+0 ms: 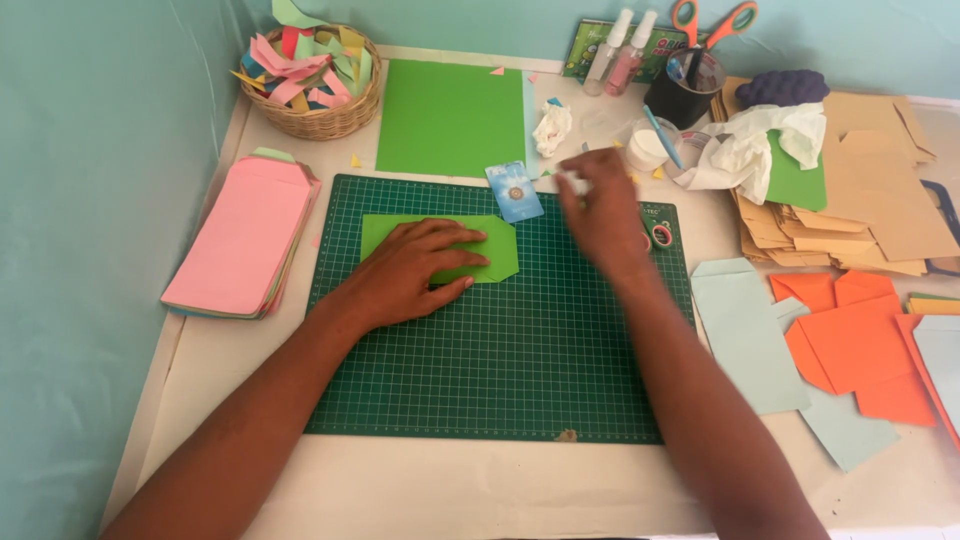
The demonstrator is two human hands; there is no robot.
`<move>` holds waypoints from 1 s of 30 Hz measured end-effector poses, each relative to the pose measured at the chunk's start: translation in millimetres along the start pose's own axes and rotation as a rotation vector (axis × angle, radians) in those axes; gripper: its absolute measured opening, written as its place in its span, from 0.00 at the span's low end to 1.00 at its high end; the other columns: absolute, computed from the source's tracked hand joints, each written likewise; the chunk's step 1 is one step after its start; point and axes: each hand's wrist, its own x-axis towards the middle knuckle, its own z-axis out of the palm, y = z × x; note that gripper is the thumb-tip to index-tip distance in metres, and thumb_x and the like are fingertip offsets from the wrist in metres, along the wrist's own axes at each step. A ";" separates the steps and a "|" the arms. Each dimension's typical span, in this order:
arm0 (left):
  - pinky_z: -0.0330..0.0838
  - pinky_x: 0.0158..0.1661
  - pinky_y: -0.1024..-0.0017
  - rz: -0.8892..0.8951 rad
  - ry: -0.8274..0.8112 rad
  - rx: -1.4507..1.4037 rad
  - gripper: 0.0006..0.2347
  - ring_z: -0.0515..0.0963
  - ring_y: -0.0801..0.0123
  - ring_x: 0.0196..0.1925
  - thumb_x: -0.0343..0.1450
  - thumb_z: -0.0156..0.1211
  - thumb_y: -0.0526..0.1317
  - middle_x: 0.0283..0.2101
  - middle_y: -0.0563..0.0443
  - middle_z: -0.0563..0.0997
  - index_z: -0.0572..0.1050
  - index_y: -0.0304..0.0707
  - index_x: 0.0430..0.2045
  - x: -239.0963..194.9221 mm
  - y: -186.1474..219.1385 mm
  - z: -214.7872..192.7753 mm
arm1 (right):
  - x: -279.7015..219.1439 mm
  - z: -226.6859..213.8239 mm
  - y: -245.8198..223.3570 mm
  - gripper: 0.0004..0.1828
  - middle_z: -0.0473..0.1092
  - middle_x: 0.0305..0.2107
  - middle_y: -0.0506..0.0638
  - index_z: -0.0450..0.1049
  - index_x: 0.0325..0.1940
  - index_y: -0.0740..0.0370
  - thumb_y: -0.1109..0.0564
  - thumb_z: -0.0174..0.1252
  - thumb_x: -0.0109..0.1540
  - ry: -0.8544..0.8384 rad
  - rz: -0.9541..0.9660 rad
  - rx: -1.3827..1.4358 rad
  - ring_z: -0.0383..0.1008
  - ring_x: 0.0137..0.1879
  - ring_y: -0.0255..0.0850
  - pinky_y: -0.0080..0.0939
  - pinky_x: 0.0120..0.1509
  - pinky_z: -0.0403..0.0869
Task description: A person is folding and gluing green paper on a cutting mat to assemble a small box, using scissors and an adhesive applicator.
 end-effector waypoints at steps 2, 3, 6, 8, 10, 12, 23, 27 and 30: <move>0.60 0.65 0.46 -0.004 0.004 0.019 0.14 0.67 0.58 0.70 0.75 0.54 0.50 0.66 0.57 0.73 0.78 0.57 0.54 0.2 -2.7 1.7 | 0.7 -20.3 6.6 0.13 0.67 0.45 0.61 0.77 0.53 0.62 0.57 0.64 0.66 -0.063 0.105 -0.174 0.76 0.52 0.61 0.57 0.50 0.78; 0.61 0.65 0.47 -0.010 0.012 0.045 0.14 0.68 0.58 0.69 0.75 0.55 0.51 0.66 0.57 0.72 0.78 0.58 0.54 -0.1 -4.7 1.2 | 3.2 -29.6 8.8 0.18 0.66 0.47 0.62 0.75 0.58 0.60 0.52 0.64 0.65 -0.122 0.203 -0.344 0.75 0.53 0.64 0.63 0.52 0.77; 0.62 0.64 0.47 -0.029 0.031 0.056 0.15 0.69 0.58 0.68 0.74 0.56 0.53 0.66 0.57 0.72 0.78 0.57 0.54 -2.3 -8.0 2.2 | -2.3 -24.2 39.9 0.26 0.67 0.49 0.65 0.71 0.61 0.59 0.48 0.66 0.62 -0.287 0.331 -0.478 0.76 0.53 0.66 0.68 0.51 0.76; 0.64 0.62 0.49 -0.035 0.045 0.037 0.15 0.69 0.57 0.67 0.73 0.58 0.53 0.65 0.55 0.72 0.78 0.55 0.53 -3.6 -4.4 0.1 | -1.2 -24.6 38.0 0.24 0.69 0.46 0.64 0.72 0.60 0.60 0.50 0.65 0.62 -0.324 0.328 -0.452 0.77 0.52 0.64 0.66 0.51 0.77; 0.66 0.60 0.50 -0.046 0.063 0.023 0.15 0.70 0.56 0.66 0.73 0.59 0.52 0.65 0.53 0.71 0.78 0.53 0.52 -3.9 -6.6 0.8 | 1.0 -24.6 41.1 0.21 0.71 0.44 0.64 0.72 0.58 0.62 0.53 0.64 0.63 -0.359 0.318 -0.422 0.78 0.52 0.63 0.63 0.50 0.77; 0.68 0.58 0.52 -0.044 0.103 -0.002 0.16 0.70 0.56 0.64 0.72 0.61 0.52 0.63 0.52 0.70 0.78 0.51 0.51 -3.6 -12.8 6.2 | 1.9 -26.0 49.7 0.22 0.76 0.38 0.57 0.73 0.55 0.61 0.52 0.67 0.61 -0.357 0.347 -0.414 0.79 0.50 0.57 0.61 0.52 0.76; 0.70 0.56 0.59 -0.072 0.286 -0.100 0.12 0.71 0.53 0.59 0.76 0.51 0.35 0.52 0.48 0.68 0.71 0.39 0.54 1.4 -26.9 25.7 | -30.0 -77.1 -125.5 0.17 0.80 0.38 0.58 0.74 0.54 0.61 0.55 0.59 0.61 -1.028 0.258 -0.277 0.82 0.47 0.54 0.52 0.53 0.79; 0.70 0.57 0.60 -0.078 0.293 -0.106 0.12 0.70 0.52 0.58 0.76 0.51 0.33 0.51 0.47 0.66 0.70 0.36 0.54 0.0 -23.7 23.5 | -35.3 -67.3 -123.6 0.18 0.77 0.39 0.59 0.71 0.55 0.62 0.54 0.57 0.64 -1.116 0.177 -0.365 0.82 0.47 0.54 0.53 0.51 0.79; 0.70 0.57 0.60 -0.080 0.286 -0.104 0.12 0.70 0.53 0.59 0.76 0.50 0.33 0.50 0.47 0.65 0.70 0.37 0.55 0.4 -24.7 23.7 | -36.9 -61.1 -118.4 0.18 0.76 0.39 0.59 0.70 0.55 0.63 0.52 0.57 0.64 -1.131 0.171 -0.392 0.81 0.47 0.55 0.53 0.50 0.79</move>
